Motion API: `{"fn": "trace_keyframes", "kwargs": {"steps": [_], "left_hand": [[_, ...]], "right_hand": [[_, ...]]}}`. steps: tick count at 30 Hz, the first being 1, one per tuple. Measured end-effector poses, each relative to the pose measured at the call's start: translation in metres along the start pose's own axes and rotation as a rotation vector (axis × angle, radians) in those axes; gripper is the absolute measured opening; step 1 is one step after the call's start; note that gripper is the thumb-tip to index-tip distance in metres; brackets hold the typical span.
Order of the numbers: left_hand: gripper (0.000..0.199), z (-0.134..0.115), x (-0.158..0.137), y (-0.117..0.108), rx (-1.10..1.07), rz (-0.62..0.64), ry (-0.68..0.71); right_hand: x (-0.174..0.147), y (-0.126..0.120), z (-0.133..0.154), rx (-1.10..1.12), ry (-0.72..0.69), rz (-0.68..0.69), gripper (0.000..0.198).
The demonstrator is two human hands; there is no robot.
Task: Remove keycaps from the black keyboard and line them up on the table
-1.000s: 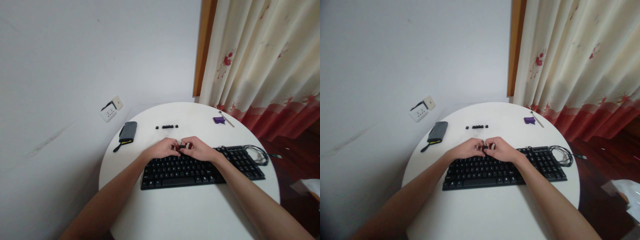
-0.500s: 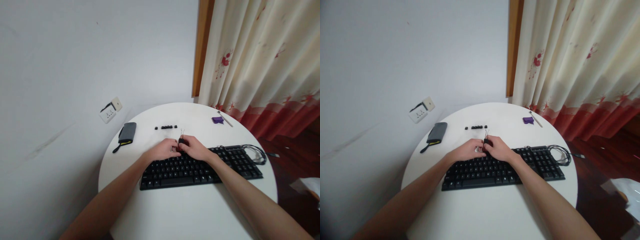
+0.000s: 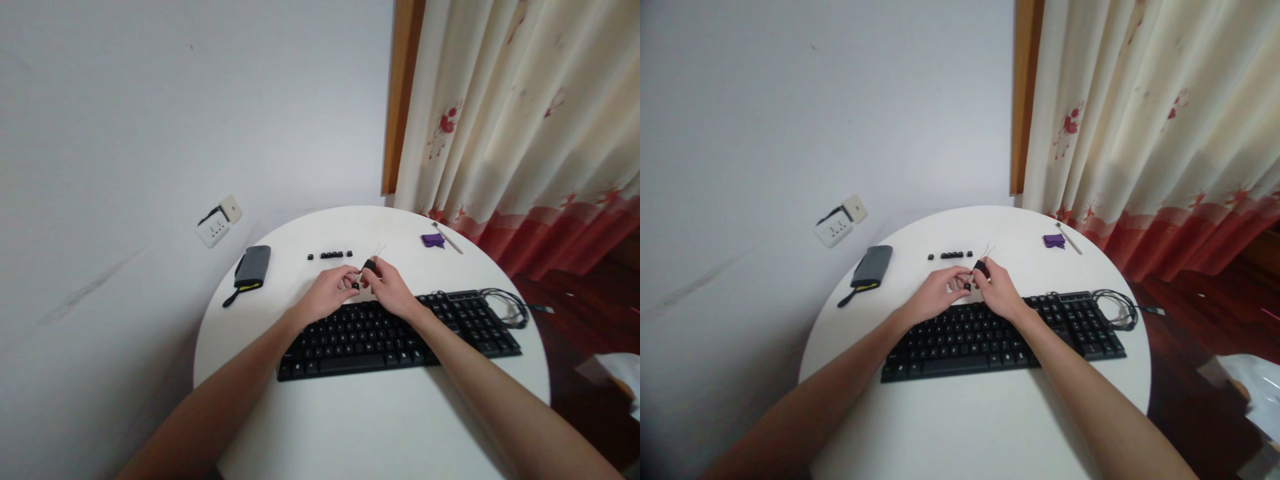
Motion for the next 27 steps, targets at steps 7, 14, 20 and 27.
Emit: {"fn": "trace_keyframes", "kwargs": {"steps": [7, 14, 20, 27], "left_hand": [[0.017, -0.0035, -0.0032, -0.0007, 0.2, -0.088, 0.22], [0.018, -0.0046, -0.0041, 0.0008, 0.364, -0.13, 0.336], [0.017, -0.0088, -0.0061, -0.0018, 0.282, -0.227, 0.358], [0.013, -0.0031, -0.0034, -0.0035, 0.083, -0.317, 0.348]], "right_hand": [[-0.0011, 0.0041, -0.0019, 0.099, 0.067, 0.006, 0.021], [-0.0008, 0.0026, 0.0, 0.04, 0.002, -0.044, 0.023], [0.0007, -0.0005, 0.0034, 0.027, -0.041, -0.067, 0.024], [0.0035, -0.0022, 0.0075, 0.177, 0.053, -0.098, 0.022]]}}
Point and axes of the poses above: each hand's wrist, its own x-axis towards the middle knuckle, its own y-axis out of the palm, z = x × y, the point moved 3 cm from there along x, towards the middle knuckle, and after that the axes turned 4 degrees about -z, right-handed, at the moved point
